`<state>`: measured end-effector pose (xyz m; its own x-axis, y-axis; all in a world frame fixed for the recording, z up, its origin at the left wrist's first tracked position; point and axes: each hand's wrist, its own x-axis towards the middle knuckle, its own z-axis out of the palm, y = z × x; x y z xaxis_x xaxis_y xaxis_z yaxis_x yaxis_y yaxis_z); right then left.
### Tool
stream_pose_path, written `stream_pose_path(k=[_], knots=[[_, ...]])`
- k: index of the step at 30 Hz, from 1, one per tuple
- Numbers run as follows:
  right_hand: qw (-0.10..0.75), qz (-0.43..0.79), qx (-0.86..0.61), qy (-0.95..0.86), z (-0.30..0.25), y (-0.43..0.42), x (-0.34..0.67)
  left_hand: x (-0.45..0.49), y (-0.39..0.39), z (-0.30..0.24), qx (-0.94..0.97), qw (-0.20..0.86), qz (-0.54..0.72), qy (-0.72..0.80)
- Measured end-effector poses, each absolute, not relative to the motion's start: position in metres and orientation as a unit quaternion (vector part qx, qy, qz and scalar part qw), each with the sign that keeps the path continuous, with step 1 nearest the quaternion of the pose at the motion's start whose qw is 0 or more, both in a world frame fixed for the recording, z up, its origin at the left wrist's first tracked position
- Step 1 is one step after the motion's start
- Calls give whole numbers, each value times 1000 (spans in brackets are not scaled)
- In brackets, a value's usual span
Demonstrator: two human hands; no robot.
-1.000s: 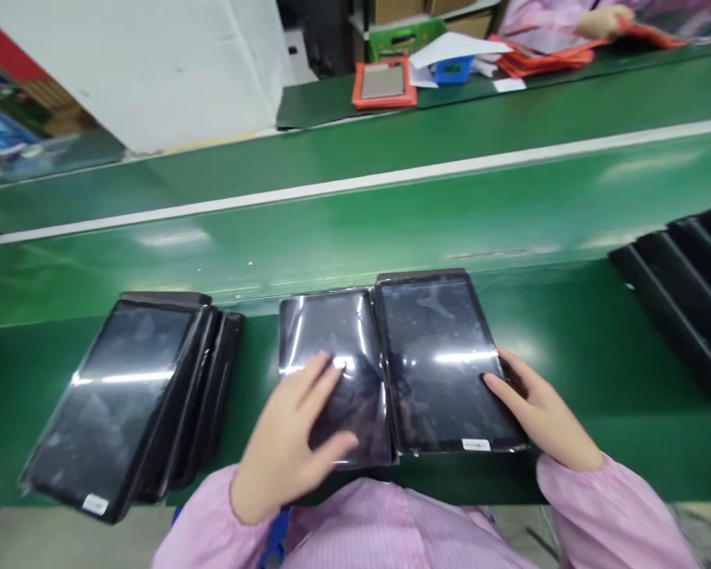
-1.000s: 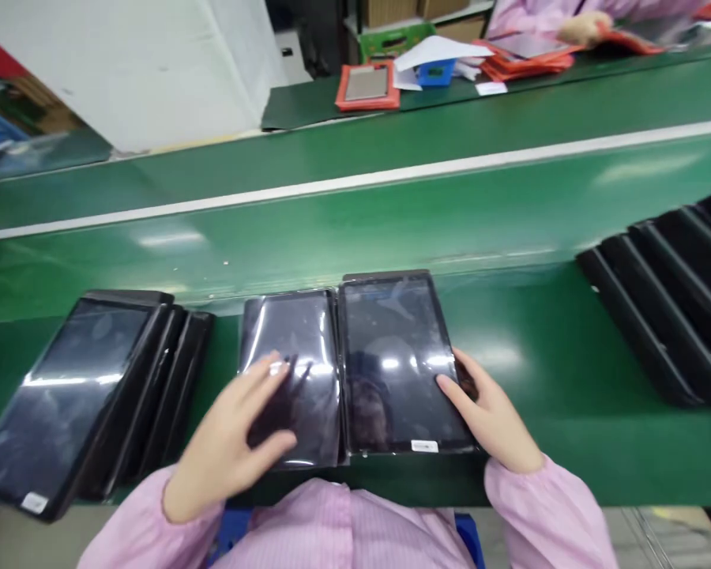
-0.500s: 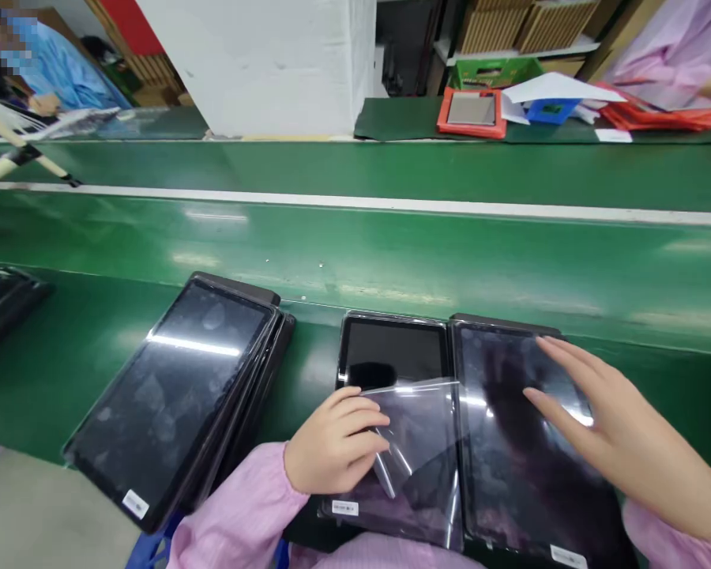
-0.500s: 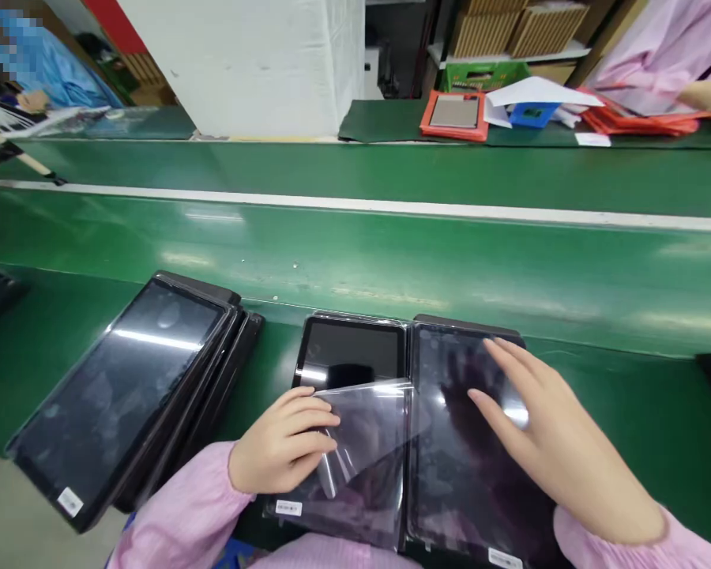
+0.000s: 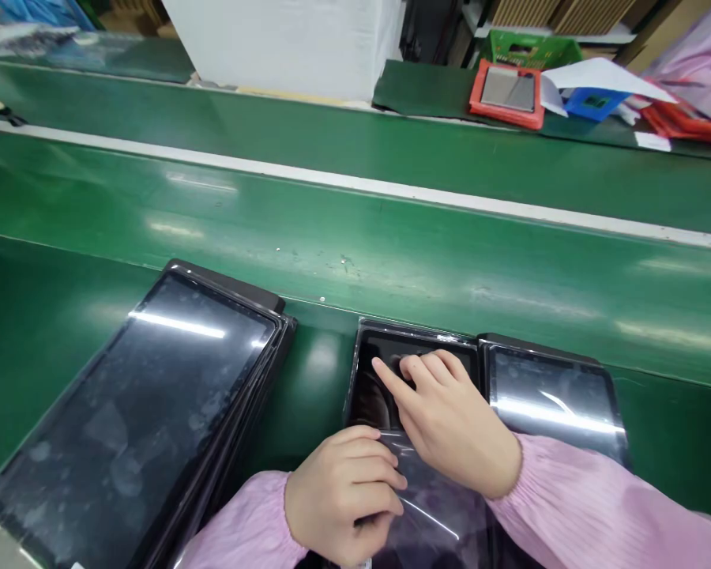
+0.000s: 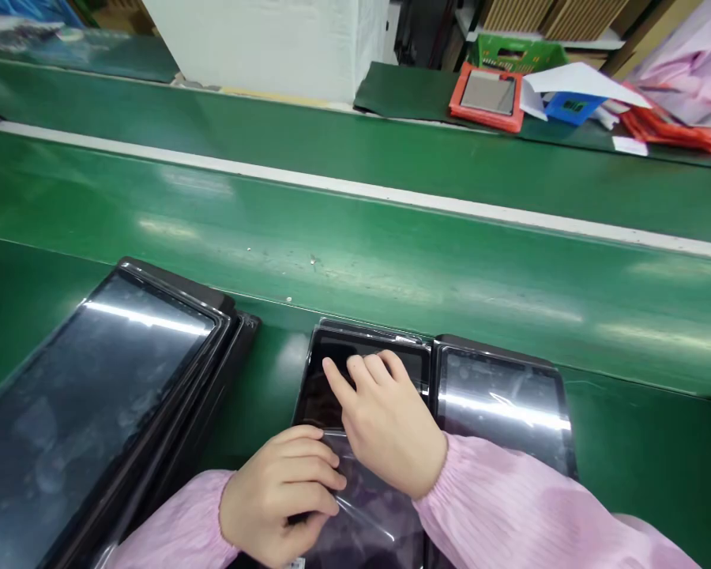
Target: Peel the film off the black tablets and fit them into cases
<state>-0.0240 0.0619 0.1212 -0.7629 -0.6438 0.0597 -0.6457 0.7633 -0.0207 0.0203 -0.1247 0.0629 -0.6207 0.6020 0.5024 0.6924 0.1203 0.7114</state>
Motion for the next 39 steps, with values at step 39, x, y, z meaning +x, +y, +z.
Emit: stream_pose_path(k=[39], knots=[[66,265,-38,-961,132,227,106,-28,-113,68,-245,127,-212,-938]])
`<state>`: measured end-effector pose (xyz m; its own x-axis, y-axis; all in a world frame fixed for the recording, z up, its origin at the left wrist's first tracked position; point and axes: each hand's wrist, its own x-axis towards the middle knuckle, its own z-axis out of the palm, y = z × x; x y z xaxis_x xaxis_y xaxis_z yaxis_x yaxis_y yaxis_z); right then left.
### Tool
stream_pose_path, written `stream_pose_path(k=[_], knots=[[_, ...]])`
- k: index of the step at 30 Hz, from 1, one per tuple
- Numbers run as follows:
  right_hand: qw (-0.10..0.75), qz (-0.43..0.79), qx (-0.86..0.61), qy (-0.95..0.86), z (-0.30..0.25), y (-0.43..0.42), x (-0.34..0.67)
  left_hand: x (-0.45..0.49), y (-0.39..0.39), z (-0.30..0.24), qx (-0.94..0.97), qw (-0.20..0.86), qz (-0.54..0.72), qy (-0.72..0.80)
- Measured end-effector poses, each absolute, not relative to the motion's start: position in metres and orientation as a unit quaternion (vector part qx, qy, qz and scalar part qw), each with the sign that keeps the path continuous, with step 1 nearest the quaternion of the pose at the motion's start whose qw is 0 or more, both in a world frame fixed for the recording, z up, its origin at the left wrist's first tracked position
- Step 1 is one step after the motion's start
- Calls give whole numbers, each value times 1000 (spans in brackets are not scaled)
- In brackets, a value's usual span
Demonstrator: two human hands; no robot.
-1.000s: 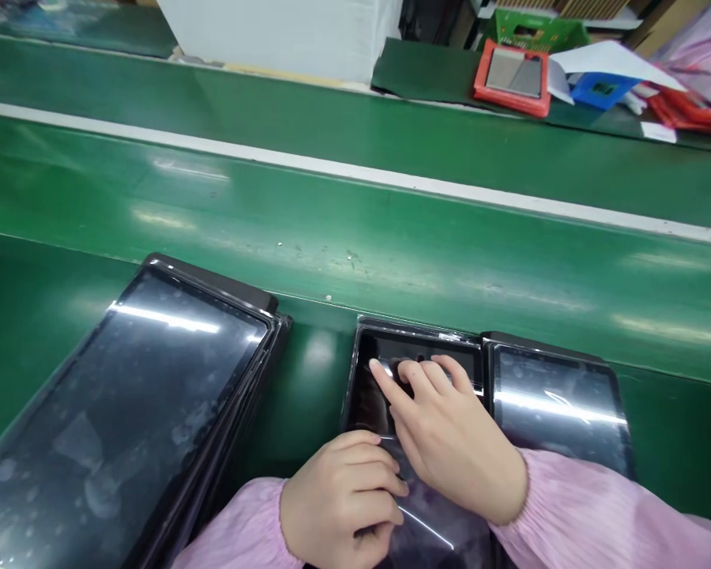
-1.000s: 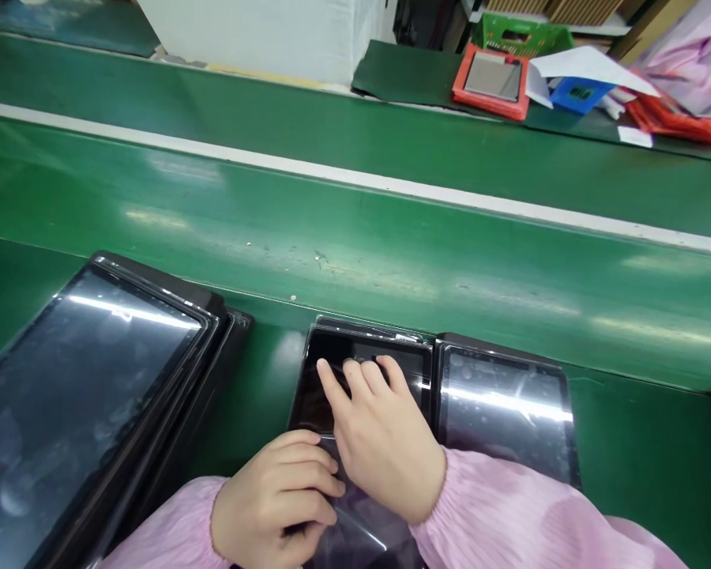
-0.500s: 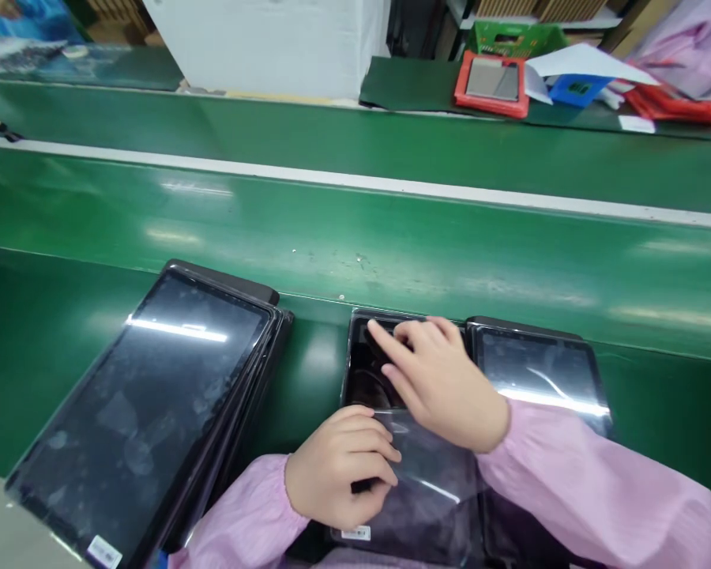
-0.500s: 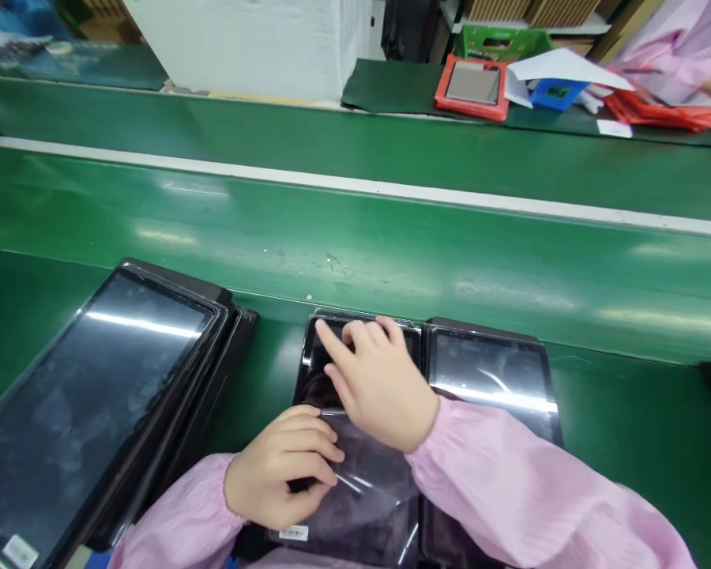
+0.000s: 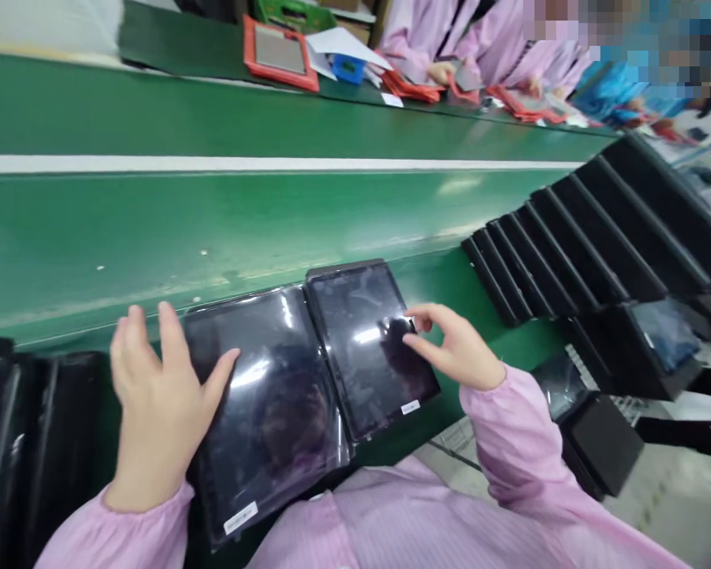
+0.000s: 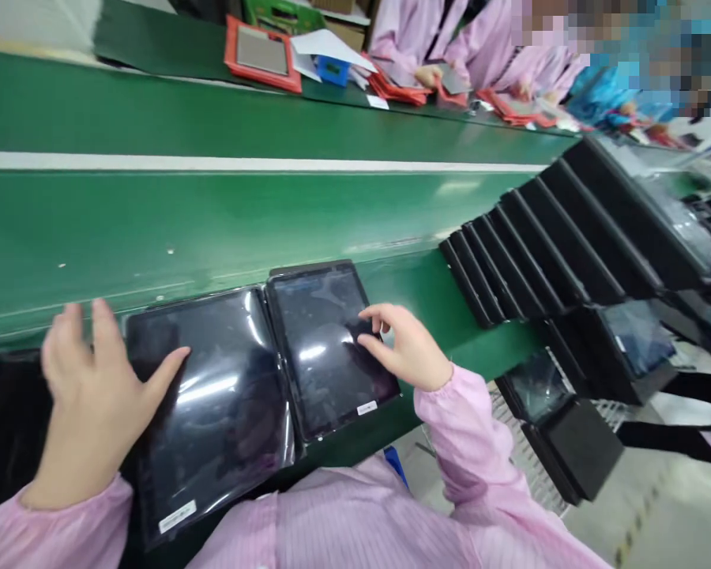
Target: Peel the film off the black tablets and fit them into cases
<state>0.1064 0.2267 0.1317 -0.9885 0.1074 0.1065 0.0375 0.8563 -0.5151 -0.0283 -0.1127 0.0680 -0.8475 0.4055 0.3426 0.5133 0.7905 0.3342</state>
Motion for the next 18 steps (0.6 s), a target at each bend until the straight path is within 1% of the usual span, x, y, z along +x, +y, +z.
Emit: stream_pose_path(k=[3,4,6,9,12,15,18], knots=[[-46,275,-6,-960,119,221,151,-23,-109,70,-352,78,-143,-922],[-68,275,5,-959,117,217,163,-18,-107,71,-380,53,-129,-914],[-79,258,19,-963,113,209,180,-3,-100,74,-415,23,-109,-903],[-41,219,38,-974,104,199,190,30,-82,84,-479,17,-106,-871],[15,204,79,-976,92,195,186,64,-57,96,-575,-37,-129,-807],[56,231,117,-964,88,203,180,85,-34,102,-603,-37,-120,-788],[87,269,102,-954,94,221,179,88,-22,100,-585,-29,-118,-802]])
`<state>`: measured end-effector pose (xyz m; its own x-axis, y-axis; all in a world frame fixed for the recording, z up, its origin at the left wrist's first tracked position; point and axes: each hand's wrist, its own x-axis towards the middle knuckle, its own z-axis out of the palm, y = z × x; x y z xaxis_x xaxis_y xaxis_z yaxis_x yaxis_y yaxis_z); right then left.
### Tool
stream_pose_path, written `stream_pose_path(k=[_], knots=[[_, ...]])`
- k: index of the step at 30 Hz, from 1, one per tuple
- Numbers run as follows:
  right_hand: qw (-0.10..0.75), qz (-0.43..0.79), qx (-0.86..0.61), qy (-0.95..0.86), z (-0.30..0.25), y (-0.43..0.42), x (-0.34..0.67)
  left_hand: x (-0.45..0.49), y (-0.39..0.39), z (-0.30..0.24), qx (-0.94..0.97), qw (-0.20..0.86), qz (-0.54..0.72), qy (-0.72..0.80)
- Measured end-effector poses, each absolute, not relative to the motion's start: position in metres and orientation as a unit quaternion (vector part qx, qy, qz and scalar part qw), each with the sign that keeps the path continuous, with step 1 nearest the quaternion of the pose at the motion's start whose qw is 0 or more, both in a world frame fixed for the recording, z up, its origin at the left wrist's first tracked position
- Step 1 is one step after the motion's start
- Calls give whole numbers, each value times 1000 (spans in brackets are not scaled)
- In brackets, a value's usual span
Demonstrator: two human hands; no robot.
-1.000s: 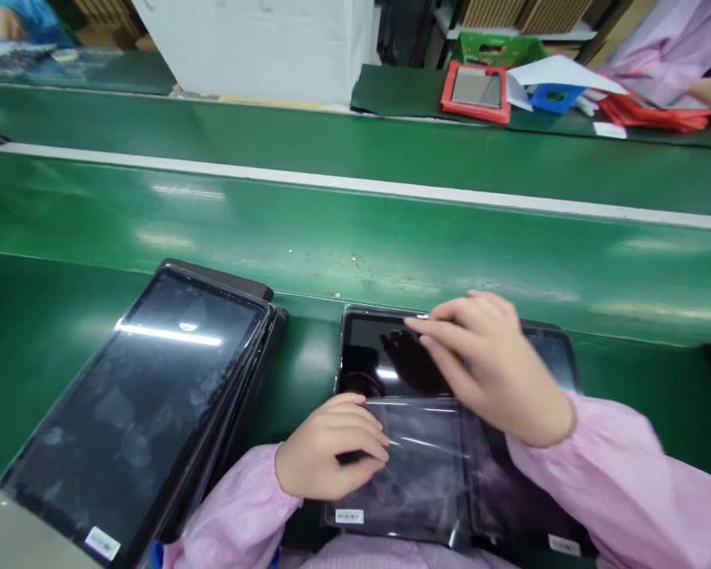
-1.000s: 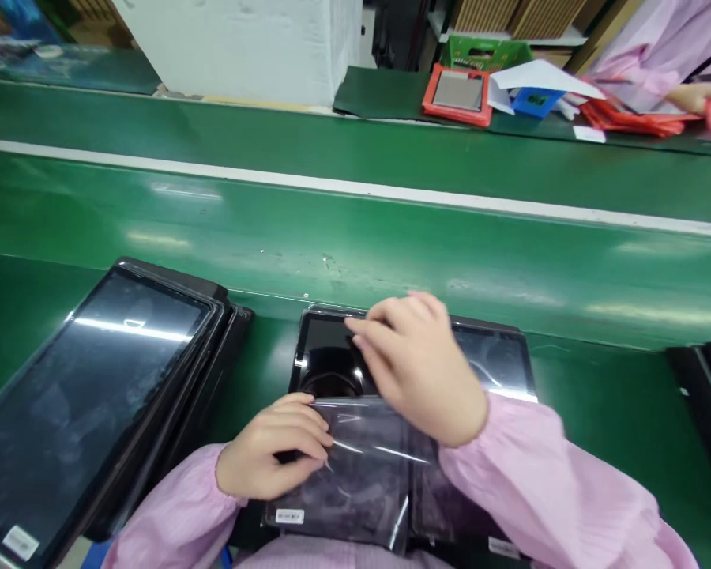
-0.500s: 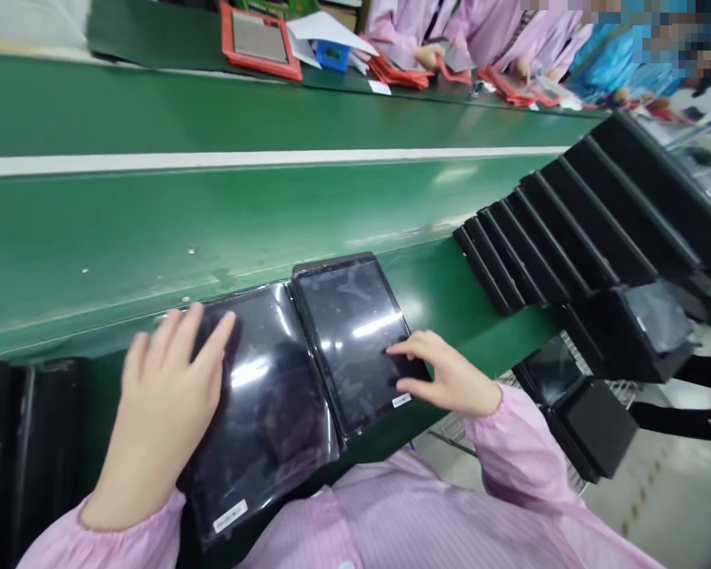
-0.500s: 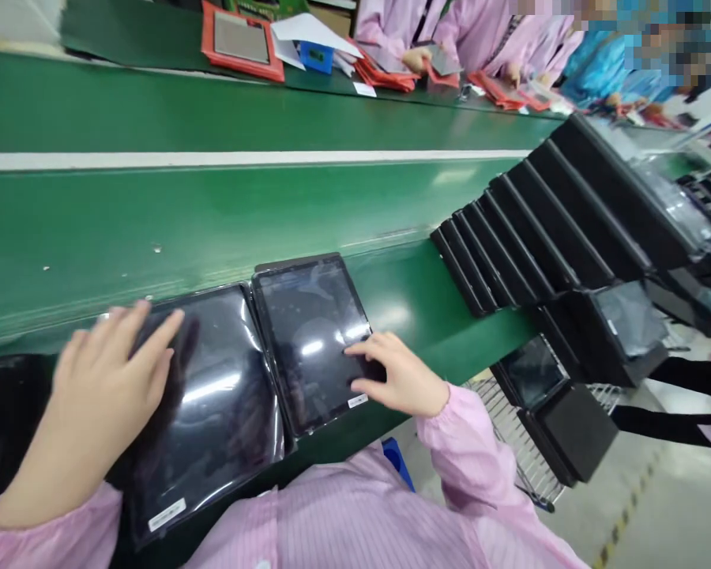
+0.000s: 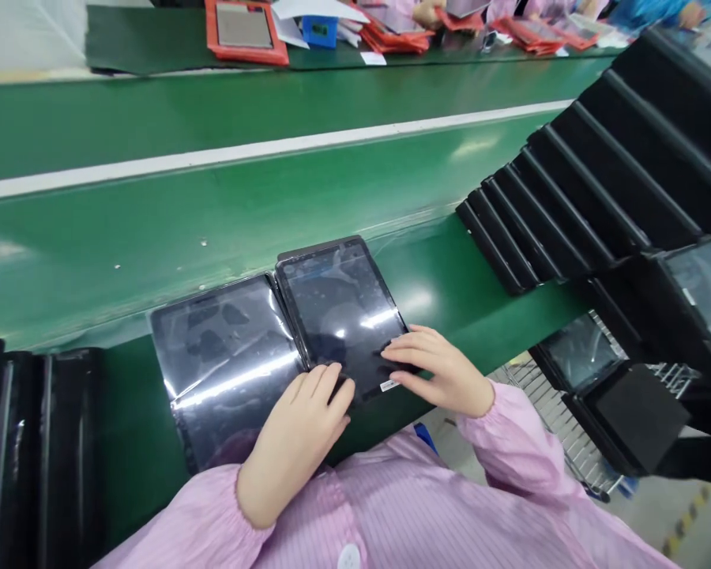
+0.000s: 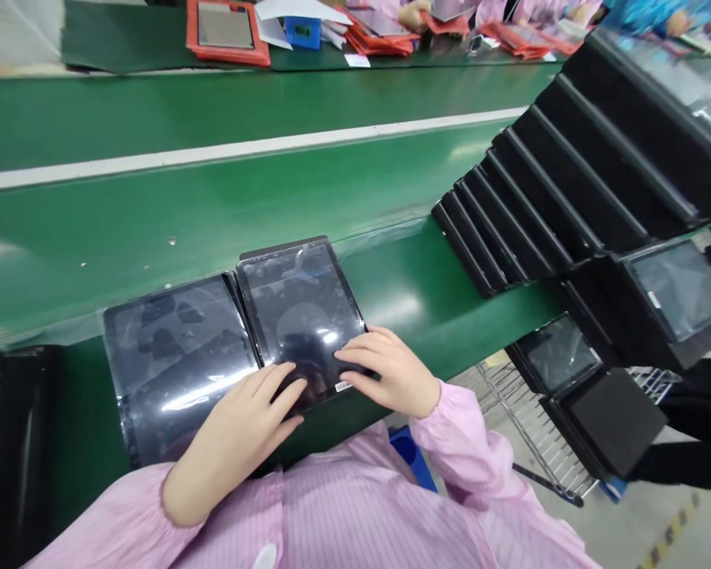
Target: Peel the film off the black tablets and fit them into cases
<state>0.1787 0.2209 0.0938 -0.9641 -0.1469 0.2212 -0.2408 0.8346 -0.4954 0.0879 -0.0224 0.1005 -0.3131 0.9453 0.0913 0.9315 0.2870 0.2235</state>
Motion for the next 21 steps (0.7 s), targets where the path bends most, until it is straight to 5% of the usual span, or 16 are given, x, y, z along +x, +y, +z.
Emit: stream_pose_path(k=[7,16,21], knots=[[175,258,-22,-950,95,258,195,78,-21,92,545,95,223,802],[185,364,-195,-892,76,265,199,48,-48,110,348,176,314,866],[177,412,-230,-864,69,269,195,37,-74,104,418,240,297,824]])
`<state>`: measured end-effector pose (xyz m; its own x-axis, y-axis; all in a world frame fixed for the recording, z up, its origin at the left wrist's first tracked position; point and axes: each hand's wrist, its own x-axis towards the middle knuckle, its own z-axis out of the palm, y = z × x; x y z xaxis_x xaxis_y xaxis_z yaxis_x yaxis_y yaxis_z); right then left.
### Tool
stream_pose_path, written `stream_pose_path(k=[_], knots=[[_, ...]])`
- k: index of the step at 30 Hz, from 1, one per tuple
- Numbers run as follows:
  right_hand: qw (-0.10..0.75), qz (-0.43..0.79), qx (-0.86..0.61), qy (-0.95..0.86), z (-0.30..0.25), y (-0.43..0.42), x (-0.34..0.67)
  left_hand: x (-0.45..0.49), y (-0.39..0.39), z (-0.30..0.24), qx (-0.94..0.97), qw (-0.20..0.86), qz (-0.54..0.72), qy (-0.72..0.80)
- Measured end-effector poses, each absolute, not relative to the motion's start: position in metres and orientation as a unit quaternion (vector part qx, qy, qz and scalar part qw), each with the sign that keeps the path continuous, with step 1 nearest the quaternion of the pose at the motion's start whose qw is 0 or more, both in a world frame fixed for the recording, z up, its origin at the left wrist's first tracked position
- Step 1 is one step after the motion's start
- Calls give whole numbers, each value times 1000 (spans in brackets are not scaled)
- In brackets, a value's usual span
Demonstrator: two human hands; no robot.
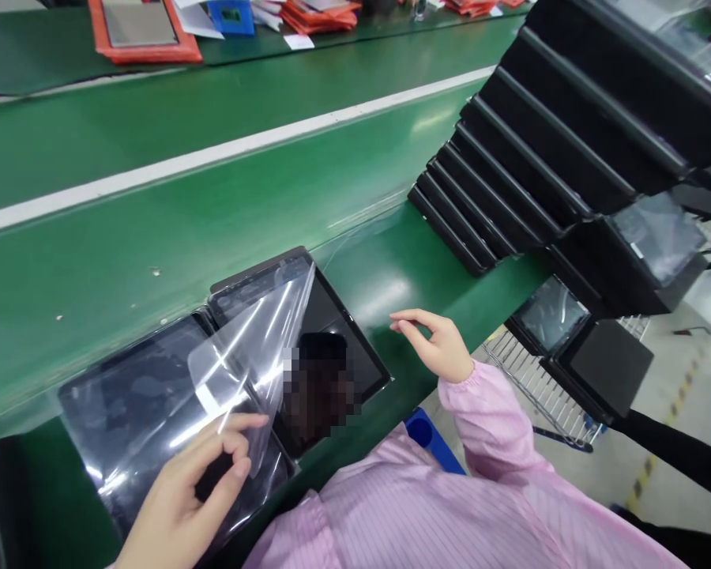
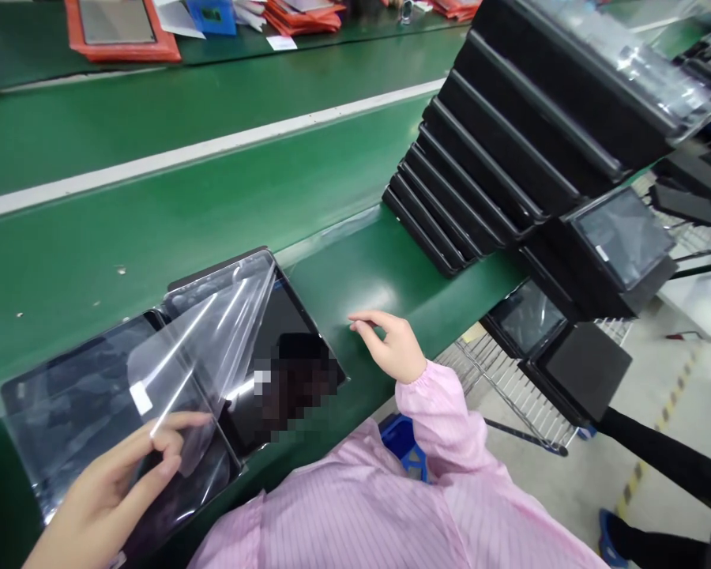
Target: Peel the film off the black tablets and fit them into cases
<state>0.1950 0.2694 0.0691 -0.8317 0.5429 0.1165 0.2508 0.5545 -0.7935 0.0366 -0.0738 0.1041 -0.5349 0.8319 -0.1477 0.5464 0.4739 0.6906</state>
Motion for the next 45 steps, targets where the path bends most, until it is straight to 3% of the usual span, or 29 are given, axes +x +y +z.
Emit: stream_pose_path(k=[12,17,21,27,31,39,42,45], knots=[[69,521,-101,-845,73,253,146,73,-25,104,552,109,190,804],[97,443,-128,-882,82,240,112,75,-25,109,601,63,149,783],[139,351,-81,-923,95,225,95,78,-24,111,593,22,187,783],[69,529,105,-839,106,244,106,73,-22,115,555,107,226,794],[48,633,80,-768,97,273,117,70,-26,114,547,169,229,787],[44,658,0,-752,78,277,123,69,-29,109,556,169,256,773],[93,612,-77,-782,79,271,113,65,-34,109,550,162,290,766],[115,480,-172,-852,79,263,98,57,-50,104,461,114,289,831]])
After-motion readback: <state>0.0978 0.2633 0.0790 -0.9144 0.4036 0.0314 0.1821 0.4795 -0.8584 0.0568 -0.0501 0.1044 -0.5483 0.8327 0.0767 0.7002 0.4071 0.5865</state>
